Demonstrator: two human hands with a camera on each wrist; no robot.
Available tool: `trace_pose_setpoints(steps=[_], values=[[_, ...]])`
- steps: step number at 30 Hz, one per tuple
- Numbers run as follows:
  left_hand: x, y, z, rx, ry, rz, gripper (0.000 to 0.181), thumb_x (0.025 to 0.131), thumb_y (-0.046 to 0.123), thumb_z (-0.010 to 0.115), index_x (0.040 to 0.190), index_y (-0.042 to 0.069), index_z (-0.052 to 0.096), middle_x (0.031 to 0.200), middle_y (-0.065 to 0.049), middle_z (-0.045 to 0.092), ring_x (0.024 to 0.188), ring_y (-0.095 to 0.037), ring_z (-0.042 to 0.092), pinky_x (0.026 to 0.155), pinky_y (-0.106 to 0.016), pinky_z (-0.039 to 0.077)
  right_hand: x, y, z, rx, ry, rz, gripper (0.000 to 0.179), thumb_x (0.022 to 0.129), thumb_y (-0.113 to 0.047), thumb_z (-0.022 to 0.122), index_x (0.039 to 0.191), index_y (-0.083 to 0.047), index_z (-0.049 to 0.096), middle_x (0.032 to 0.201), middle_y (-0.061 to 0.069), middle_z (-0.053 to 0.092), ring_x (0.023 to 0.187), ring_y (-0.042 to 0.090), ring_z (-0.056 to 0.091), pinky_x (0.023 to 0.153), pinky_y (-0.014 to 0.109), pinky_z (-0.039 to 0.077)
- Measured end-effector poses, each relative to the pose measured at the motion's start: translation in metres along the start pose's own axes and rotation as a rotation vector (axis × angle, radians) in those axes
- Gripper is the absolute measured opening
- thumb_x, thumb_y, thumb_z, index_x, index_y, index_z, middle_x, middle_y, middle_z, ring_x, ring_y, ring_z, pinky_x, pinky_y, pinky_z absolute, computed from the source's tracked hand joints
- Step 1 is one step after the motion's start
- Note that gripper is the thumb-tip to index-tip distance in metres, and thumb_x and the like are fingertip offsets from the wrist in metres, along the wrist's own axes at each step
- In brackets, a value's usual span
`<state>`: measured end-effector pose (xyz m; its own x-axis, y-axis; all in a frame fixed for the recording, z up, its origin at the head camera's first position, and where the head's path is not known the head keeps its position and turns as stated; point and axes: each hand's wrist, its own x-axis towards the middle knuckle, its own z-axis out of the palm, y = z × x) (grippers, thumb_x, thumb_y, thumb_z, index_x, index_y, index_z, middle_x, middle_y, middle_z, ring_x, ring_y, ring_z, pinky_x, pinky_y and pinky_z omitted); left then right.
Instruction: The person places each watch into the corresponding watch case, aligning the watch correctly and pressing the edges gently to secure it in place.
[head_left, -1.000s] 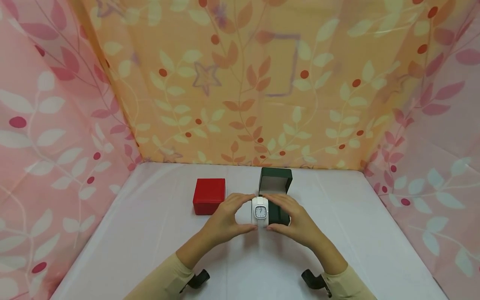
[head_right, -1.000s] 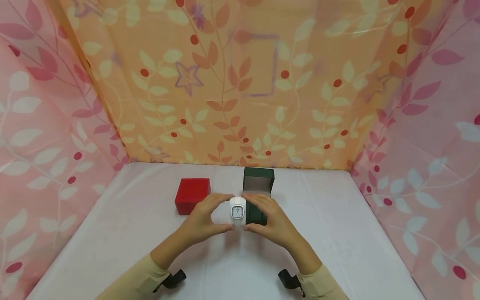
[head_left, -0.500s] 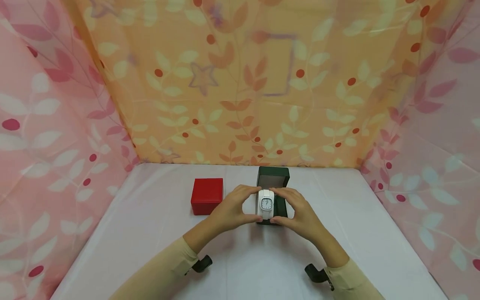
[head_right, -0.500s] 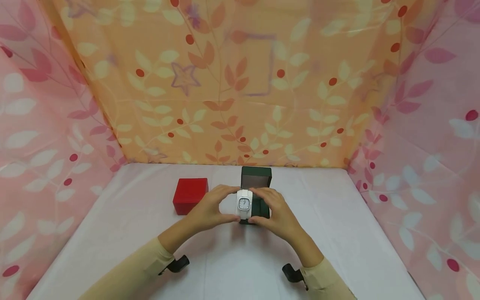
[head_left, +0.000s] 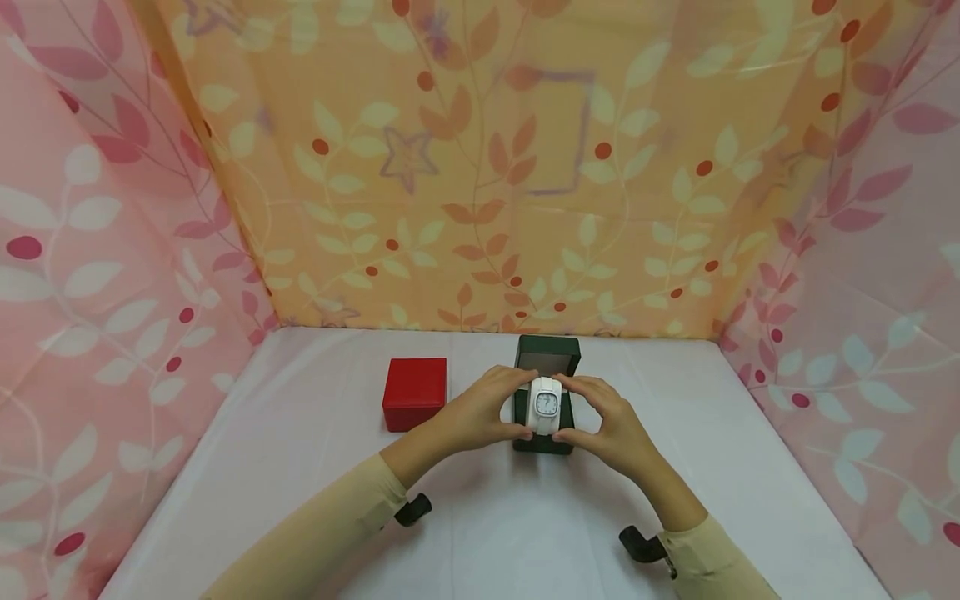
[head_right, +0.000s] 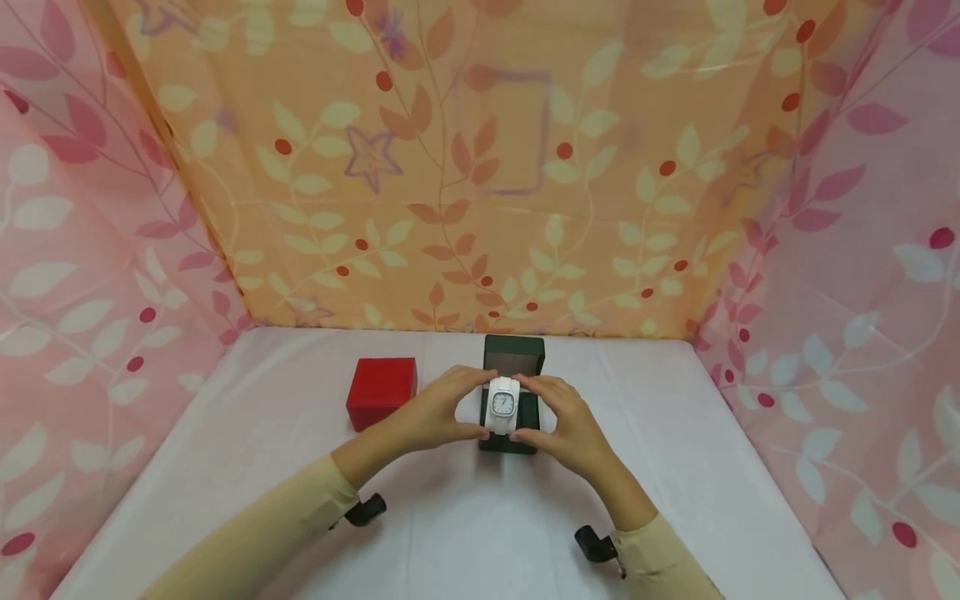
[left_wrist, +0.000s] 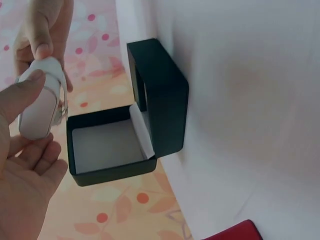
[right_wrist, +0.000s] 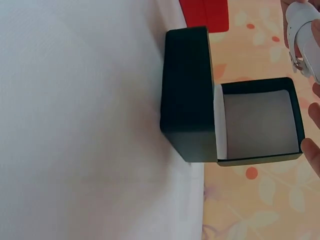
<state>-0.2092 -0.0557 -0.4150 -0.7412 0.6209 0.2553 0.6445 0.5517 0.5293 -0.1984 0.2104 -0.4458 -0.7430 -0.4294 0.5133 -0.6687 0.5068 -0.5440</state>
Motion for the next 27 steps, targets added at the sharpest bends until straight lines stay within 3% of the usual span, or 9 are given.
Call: trace_pose_setpoints(steps=[6, 14, 27], values=[[0.007, -0.003, -0.001, 0.000, -0.042, -0.012, 0.087, 0.084, 0.029, 0.087, 0.156, 0.013, 0.042, 0.151, -0.001, 0.052, 0.138, -0.019, 0.046, 0.108, -0.037, 0.050, 0.001, 0.003, -0.002, -0.018, -0.003, 0.011, 0.083, 0.075, -0.030, 0.092, 0.149, -0.022, 0.055, 0.141, -0.003, 0.060, 0.133, 0.017, 0.054, 0.111, 0.036, 0.046], [0.018, -0.013, 0.000, 0.024, -0.047, 0.002, 0.084, 0.084, 0.033, 0.086, 0.155, 0.016, 0.045, 0.148, 0.000, 0.054, 0.134, -0.017, 0.048, 0.105, -0.033, 0.052, 0.002, 0.011, 0.001, -0.042, 0.003, 0.017, 0.085, 0.076, -0.027, 0.092, 0.151, -0.019, 0.052, 0.140, 0.000, 0.061, 0.132, 0.022, 0.055, 0.107, 0.053, 0.047], [0.036, -0.031, 0.016, -0.019, -0.064, -0.025, 0.083, 0.085, 0.035, 0.085, 0.154, 0.016, 0.045, 0.150, -0.006, 0.053, 0.133, -0.017, 0.048, 0.108, -0.038, 0.050, 0.002, 0.027, 0.000, -0.040, -0.048, 0.078, 0.083, 0.081, -0.025, 0.087, 0.154, -0.020, 0.048, 0.141, 0.004, 0.060, 0.133, 0.030, 0.055, 0.106, 0.059, 0.047]])
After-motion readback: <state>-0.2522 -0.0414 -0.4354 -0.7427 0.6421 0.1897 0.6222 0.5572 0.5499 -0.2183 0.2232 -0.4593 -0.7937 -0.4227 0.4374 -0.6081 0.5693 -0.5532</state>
